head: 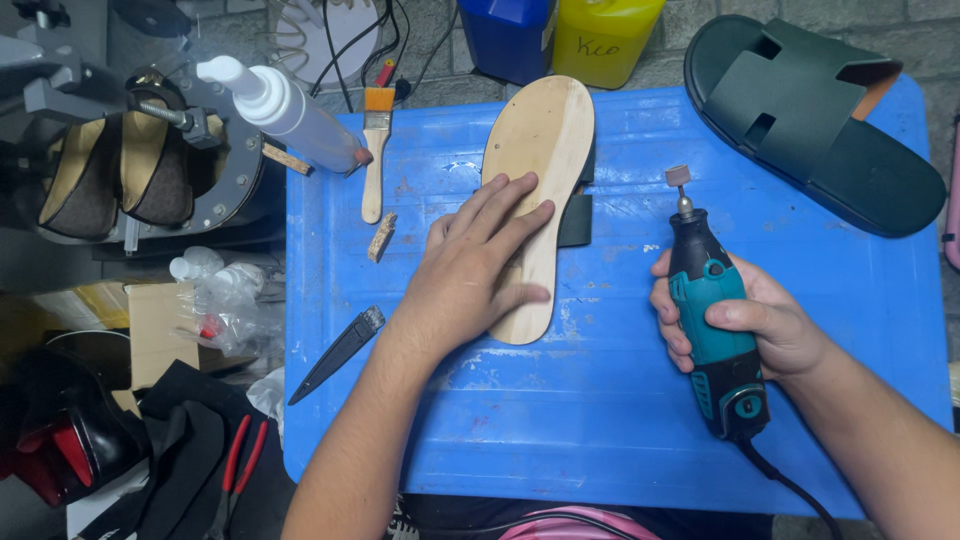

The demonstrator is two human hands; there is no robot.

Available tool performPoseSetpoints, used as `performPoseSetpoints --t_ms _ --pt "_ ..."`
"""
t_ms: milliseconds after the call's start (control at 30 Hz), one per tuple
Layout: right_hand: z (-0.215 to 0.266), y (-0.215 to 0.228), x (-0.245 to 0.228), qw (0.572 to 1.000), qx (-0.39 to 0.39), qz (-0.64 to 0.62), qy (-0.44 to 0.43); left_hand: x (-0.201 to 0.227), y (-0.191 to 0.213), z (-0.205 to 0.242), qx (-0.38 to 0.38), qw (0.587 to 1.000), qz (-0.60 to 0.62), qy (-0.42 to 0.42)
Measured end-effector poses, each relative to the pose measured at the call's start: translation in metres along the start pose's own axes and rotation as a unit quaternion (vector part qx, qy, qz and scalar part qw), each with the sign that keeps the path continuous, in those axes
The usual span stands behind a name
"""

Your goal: The person uses a rotary tool to grind and smooth the surface of a wooden shoe sole. They hold the sole with one hand and operate the tool with the other, moving it across the surface to remove material and even out the texture.

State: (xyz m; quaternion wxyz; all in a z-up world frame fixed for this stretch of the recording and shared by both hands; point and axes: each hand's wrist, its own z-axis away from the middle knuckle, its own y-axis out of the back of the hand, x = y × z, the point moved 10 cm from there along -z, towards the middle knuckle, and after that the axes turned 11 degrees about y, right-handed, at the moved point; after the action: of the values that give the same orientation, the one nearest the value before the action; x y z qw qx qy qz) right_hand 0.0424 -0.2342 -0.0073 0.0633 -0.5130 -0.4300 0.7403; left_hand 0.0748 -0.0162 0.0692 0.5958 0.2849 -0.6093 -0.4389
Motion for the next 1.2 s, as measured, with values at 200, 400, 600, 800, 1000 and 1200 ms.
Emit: performPoseSetpoints --t_ms 200,400,600,800,1000,1200 --pt "0.000 0.001 0.001 1.000 0.001 -0.004 0.005 0.019 -0.005 0.001 0.059 0.981 -0.153 -0.100" --pt "0.004 -0.004 -0.011 0.998 -0.030 -0.035 0.035 0.061 -0.004 -0.003 -0.016 0.939 -0.198 -0.281" --pt "0.011 0.000 -0.029 0.992 -0.047 -0.074 0.092 0.077 -0.017 -0.021 -0.051 0.885 -0.212 -0.411" --pt "0.012 -0.020 -0.056 0.979 -0.064 -0.132 0.143 0.085 -0.019 -0.032 -0.028 0.865 -0.202 -0.459" --pt "0.021 -0.020 -0.070 0.963 -0.102 -0.176 0.179 0.087 -0.008 -0.064 -0.021 0.926 -0.232 -0.299" --pt "0.019 -0.020 -0.071 0.966 -0.101 -0.161 0.176 0.038 0.021 -0.067 -0.067 0.994 -0.090 -0.004"
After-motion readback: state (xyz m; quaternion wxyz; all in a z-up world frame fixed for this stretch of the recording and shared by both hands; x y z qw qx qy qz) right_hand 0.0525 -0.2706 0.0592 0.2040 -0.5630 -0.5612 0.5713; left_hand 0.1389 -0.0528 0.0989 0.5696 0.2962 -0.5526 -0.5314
